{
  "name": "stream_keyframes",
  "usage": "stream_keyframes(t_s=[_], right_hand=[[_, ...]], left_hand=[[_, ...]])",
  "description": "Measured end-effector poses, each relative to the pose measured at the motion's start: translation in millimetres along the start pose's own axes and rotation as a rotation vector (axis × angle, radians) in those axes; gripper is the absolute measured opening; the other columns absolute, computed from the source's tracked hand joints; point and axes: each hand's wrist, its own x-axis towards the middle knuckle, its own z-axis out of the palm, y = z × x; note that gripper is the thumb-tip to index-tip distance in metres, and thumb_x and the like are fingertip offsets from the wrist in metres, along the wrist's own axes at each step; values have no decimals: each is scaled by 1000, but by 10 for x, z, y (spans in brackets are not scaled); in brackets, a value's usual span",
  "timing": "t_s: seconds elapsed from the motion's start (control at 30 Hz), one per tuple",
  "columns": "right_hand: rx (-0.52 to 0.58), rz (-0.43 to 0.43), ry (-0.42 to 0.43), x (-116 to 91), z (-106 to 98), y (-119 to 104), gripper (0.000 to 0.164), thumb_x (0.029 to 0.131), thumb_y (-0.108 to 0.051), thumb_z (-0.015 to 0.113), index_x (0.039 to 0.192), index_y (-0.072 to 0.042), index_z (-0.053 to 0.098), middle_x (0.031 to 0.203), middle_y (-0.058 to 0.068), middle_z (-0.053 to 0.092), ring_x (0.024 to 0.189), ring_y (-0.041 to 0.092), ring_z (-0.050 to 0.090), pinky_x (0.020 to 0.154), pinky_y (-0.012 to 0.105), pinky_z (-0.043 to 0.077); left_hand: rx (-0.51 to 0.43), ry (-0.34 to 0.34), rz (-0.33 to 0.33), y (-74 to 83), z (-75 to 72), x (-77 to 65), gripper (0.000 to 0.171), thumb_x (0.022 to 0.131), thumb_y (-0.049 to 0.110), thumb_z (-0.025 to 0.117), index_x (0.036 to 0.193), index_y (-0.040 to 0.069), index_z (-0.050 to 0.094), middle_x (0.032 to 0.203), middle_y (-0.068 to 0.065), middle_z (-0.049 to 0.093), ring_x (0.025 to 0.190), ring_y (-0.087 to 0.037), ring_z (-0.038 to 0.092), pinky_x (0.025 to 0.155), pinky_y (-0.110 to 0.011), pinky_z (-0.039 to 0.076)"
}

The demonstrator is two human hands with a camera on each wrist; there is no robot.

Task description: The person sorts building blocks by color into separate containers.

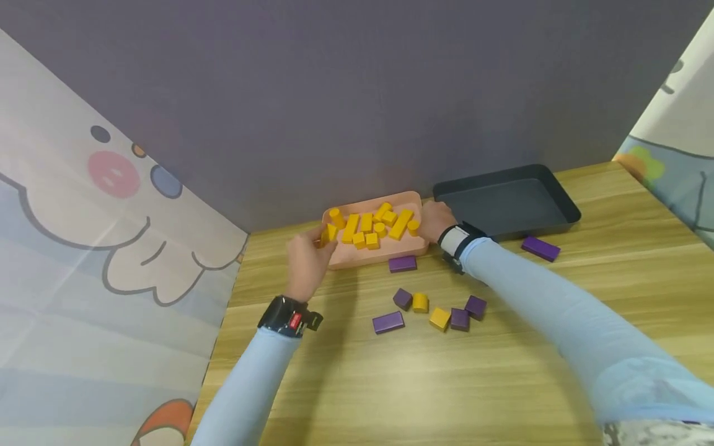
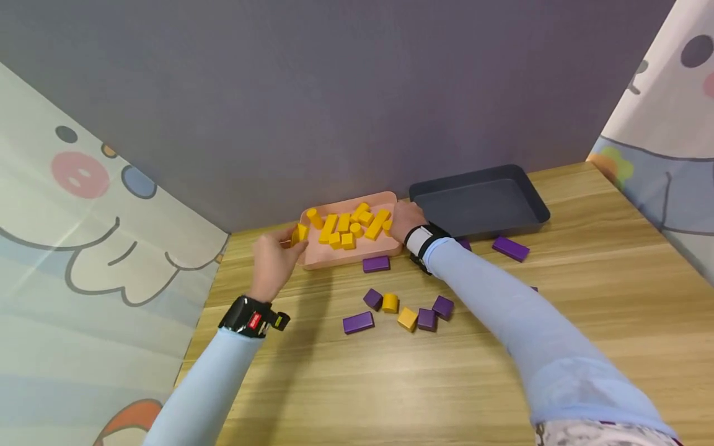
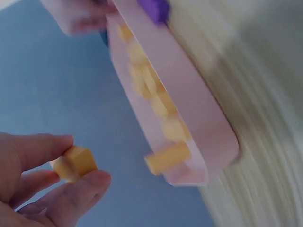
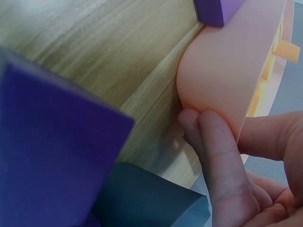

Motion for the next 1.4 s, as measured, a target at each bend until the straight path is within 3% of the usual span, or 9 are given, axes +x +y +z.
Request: stream_keyframes(t_s=[0.1, 0.2, 0.33, 0.5, 0.7, 0.9, 1.17, 1.4], right_hand=[[-4, 18, -3, -13, 7, 21, 21, 84, -17, 71, 94, 0, 67, 78, 11, 61, 66, 24, 59, 48, 24, 45], [-2, 17, -6, -11, 26, 19, 16, 84, -16, 70, 90, -1, 67, 75, 9, 59, 63, 22, 58, 47, 24, 45], [18, 38, -23, -19, 35, -5, 14, 84, -14, 68, 92, -2, 67, 73, 9, 60, 58, 21, 60, 45, 23, 47], [4, 82, -30, -59, 21, -61, 20, 84, -12, 67, 100, 0, 67, 80, 12, 64, 59, 21, 62, 45, 23, 49], [13, 113, -33, -89, 8, -98, 20, 85, -12, 66, 101, -1, 67, 79, 11, 63, 59, 21, 63, 44, 22, 48], [20, 133, -38, -74, 25, -86, 20, 84, -12, 66, 102, -2, 66, 78, 10, 61, 59, 20, 61, 44, 23, 48], [9, 132, -47, -67, 48, -111, 24, 84, -13, 67, 105, -1, 65, 82, 11, 62, 64, 22, 62, 46, 23, 48], [-33, 127, -27, -19, 56, -59, 32, 85, -18, 70, 111, 0, 63, 88, 13, 64, 66, 23, 64, 46, 23, 50]], left_hand=[[28, 23, -52, -172, 143, 239, 36, 85, 13, 76, 119, 3, 71, 103, -16, 75, 75, -22, 70, 58, -25, 55], [54, 2, -134, -329, 291, 391, 32, 84, 13, 77, 114, 3, 73, 97, -16, 75, 73, -23, 64, 59, -26, 52], [58, -35, -263, -444, 471, 512, 37, 84, 13, 77, 119, 3, 71, 104, -16, 74, 83, -24, 65, 70, -32, 57], [113, -77, -357, -462, 618, 576, 35, 82, 9, 73, 115, 0, 71, 104, -17, 72, 85, -27, 61, 75, -36, 55], [178, -75, -352, -451, 715, 610, 25, 78, -3, 64, 102, -1, 71, 92, -15, 69, 80, -27, 57, 72, -34, 52], [222, -91, -342, -466, 782, 630, 18, 81, 0, 64, 97, -1, 70, 87, -15, 70, 79, -27, 59, 75, -36, 55], [404, -185, -315, -507, 775, 605, 25, 83, 9, 66, 104, -5, 67, 98, -19, 69, 92, -31, 65, 85, -40, 57], [379, -203, -297, -444, 689, 577, 25, 85, 16, 73, 100, -3, 67, 90, -16, 69, 81, -27, 62, 76, -37, 57]])
